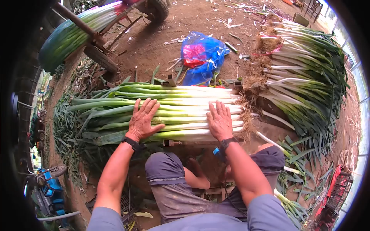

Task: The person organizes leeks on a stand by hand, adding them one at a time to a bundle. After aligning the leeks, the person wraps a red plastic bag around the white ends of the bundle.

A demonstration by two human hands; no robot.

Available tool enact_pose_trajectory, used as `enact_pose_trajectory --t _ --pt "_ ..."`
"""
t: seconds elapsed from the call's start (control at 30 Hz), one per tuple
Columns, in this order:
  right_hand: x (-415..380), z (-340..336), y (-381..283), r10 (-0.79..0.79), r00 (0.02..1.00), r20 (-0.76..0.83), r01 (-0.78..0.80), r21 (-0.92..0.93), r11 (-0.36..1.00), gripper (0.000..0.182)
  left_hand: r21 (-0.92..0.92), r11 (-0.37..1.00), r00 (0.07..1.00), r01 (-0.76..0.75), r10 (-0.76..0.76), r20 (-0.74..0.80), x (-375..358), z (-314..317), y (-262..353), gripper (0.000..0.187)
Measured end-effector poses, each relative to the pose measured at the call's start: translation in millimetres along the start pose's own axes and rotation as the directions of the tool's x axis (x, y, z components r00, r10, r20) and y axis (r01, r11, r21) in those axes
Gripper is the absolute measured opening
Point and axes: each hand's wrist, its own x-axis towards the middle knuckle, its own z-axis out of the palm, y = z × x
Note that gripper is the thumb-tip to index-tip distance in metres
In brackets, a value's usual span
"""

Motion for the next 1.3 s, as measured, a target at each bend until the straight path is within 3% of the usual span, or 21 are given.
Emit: enact_pose_trajectory --t 0.07,0.13,0.23,0.27,0.33,0.5,0.57,0.83,0.93,0.97,1.0,1.03,1.07,1.13,1.17,1.2,1.3 --pt "-1 -5 0 -0.006 0.999 0.039 0.006 0.003 1.000 0.054 0.003 0.990 0.985 -0.138 0.137 0.106 -5 -11 2 0.104" --pt "-6 -4 3 -0.058 0.998 -0.002 0.057 -0.036 0.998 0.053 0.046 0.982 0.969 -0.182 0.172 0.177 -10 -13 6 0.116" --pt "-5 2 5 -0.083 0.994 -0.075 0.080 -0.052 0.995 0.052 0.032 0.984 0.971 -0.177 0.169 0.168 -4 0 -2 0.113" --pt "-1 5 7 -0.078 0.995 -0.061 0.075 -0.052 0.996 0.052 0.021 0.979 0.975 -0.203 0.200 0.098 4 6 -10 0.110" --pt "11 6 5 -0.069 0.992 -0.104 0.064 -0.056 0.996 0.051 0.037 0.984 0.978 -0.175 0.169 0.126 17 1 -10 0.108" --pt "-17 -1 7 -0.060 0.998 -0.007 0.060 -0.012 0.998 0.049 -0.045 0.995 0.977 -0.088 0.095 0.191 -9 -2 11 0.111" --pt "1 3 6 -0.088 0.994 -0.058 0.085 -0.048 0.995 0.050 -0.052 0.995 0.975 -0.087 0.096 0.200 -1 0 7 0.110" --pt "3 7 6 -0.051 0.998 -0.029 0.051 0.007 0.999 0.055 0.032 0.997 0.960 -0.073 0.061 0.272 3 2 5 0.111" --pt "14 -5 27 -0.055 0.986 0.160 0.012 0.258 0.966 0.054 0.030 0.997 0.965 -0.067 0.057 0.256 0 -1 10 0.109" --pt "30 -6 51 -0.149 0.967 0.205 0.054 0.409 0.911 0.055 0.027 0.997 0.960 -0.066 0.056 0.273 1 -3 10 0.109" --pt "39 -28 54 -0.023 0.936 0.351 -0.201 0.587 0.784 0.055 0.019 0.996 0.959 -0.090 0.082 0.271 0 -5 9 0.109" --pt "51 -56 61 0.124 0.894 0.431 -0.376 0.569 0.731 0.056 0.023 0.998 0.962 -0.062 0.054 0.268 -2 -6 7 0.109" --pt "52 -85 77 0.041 0.965 0.260 -0.218 0.700 0.680 0.054 0.009 0.999 0.962 -0.054 0.050 0.270 -1 -3 8 0.110" --pt "20 -178 87 0.163 0.984 -0.068 -0.068 0.704 0.707 0.052 0.013 0.998 0.965 -0.061 0.056 0.255 -3 1 6 0.111" --pt "2 -207 111 0.283 0.958 -0.050 -0.129 0.804 0.580 0.050 0.035 0.999 0.962 -0.040 0.029 0.272 -3 4 4 0.113" --pt "-33 -236 130 0.364 0.929 -0.067 -0.105 0.896 0.432 0.046 0.072 0.992 0.977 -0.101 0.086 0.193 -8 14 -4 0.114" --pt "-169 -254 238 0.657 0.743 -0.129 -0.187 0.902 0.389 0.043 0.121 0.978 0.979 -0.171 0.154 0.136 -8 21 -15 0.115"
